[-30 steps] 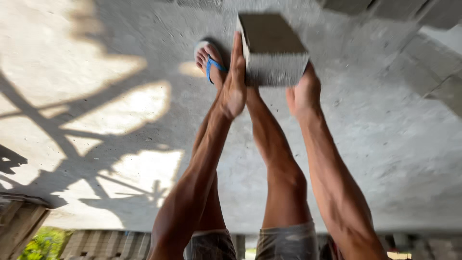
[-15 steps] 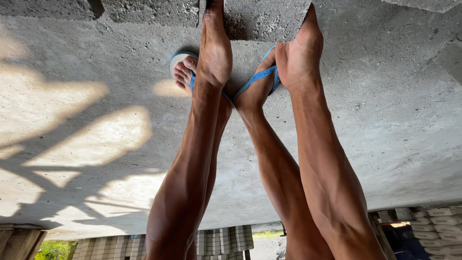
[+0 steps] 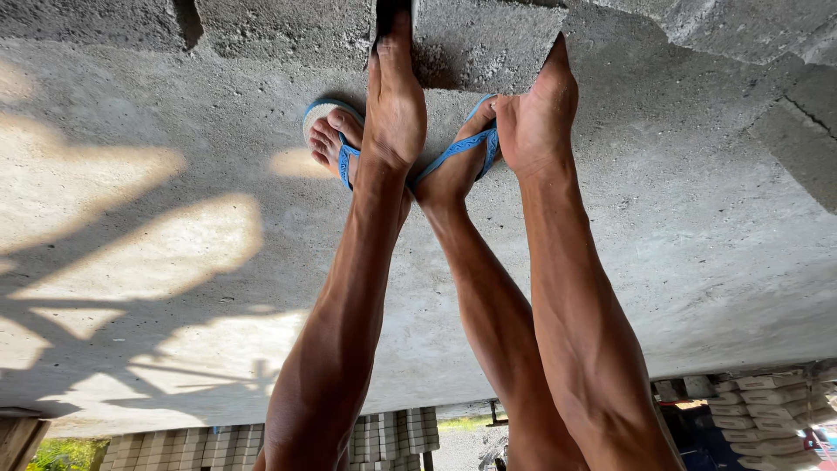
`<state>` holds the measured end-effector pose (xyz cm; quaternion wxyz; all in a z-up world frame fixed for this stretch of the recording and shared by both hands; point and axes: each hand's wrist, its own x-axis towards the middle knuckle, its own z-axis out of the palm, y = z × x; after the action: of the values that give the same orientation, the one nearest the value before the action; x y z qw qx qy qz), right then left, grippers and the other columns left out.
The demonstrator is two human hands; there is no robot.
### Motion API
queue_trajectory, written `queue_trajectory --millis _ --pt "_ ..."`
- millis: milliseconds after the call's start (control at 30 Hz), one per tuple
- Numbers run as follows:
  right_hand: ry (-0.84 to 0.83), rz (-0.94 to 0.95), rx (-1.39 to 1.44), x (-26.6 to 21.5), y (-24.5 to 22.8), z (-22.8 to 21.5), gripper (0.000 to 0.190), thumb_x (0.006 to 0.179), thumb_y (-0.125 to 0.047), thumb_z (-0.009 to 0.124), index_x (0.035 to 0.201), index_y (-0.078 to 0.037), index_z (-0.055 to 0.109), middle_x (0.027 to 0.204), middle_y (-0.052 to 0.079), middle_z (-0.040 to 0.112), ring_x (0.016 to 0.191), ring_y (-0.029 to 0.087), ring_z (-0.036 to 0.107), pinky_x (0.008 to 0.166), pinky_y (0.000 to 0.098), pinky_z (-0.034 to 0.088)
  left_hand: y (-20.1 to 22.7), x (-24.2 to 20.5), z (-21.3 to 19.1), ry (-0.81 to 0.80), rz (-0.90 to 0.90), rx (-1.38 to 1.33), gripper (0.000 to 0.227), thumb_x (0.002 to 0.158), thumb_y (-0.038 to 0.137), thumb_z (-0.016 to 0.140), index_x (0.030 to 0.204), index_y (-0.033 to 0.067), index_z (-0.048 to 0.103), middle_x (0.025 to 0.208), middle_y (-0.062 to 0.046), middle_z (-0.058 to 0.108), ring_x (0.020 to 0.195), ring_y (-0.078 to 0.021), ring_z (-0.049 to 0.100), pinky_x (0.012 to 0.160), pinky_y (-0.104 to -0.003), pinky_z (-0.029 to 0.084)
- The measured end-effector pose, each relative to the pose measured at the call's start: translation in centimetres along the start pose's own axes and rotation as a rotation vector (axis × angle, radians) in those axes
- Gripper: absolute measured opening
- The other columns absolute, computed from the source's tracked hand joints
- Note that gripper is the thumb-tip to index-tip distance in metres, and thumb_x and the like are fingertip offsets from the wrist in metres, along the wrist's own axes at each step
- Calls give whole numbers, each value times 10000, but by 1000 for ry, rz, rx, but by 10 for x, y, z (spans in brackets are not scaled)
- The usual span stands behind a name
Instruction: The person picks up concrete bricks by hand and stacks them in neat rows on the floor of a warehouse.
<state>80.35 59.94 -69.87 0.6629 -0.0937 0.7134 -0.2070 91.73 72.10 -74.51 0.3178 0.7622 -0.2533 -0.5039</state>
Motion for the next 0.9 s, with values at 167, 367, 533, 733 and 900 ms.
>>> queue_trajectory --millis 167,367,533,733,900 --pt "-62 -66 -3 6 7 -11 187 915 -340 620 905 -182 721 906 -22 673 865 183 566 667 413 392 36 5 -16 27 -202 -357 632 1122 425 198 1628 69 324 1718 -147 373 1642 -274 276 1364 -396 200" --pt "-150 9 -2 -29 2 -33 453 969 -495 496 1325 -215 494 1465 -16 343 1200 269 205 943 436 268 -75 -78 30 125 -328 41 842 1088 637 174 1677 37 142 1765 -225 130 1666 -368 101 1376 -499 70" --pt "-237 30 -94 -201 -40 -56 588 1162 -435 263 1694 -185 256 1789 48 202 1657 336 158 1319 518 157 94 -205 -23 0 -87 50 521 1216 158 117 1685 124 342 1676 -184 414 1521 -335 420 1303 -389 313" --pt "-173 118 -91 -417 -146 -84 610 1128 -392 241 1666 -110 296 1746 102 296 1593 382 282 1279 564 254 372 -308 -137 -149 -208 -114 648 1152 371 69 1607 152 475 1633 -124 484 1549 -299 370 1306 -413 247" --pt "-355 -131 140 -533 -227 -92 584 1118 -439 310 1611 -141 408 1699 101 401 1545 417 391 1254 605 294 531 -366 -185 -52 -82 -219 597 1140 512 158 1610 313 468 1605 -43 540 1482 -277 492 1280 -389 334"
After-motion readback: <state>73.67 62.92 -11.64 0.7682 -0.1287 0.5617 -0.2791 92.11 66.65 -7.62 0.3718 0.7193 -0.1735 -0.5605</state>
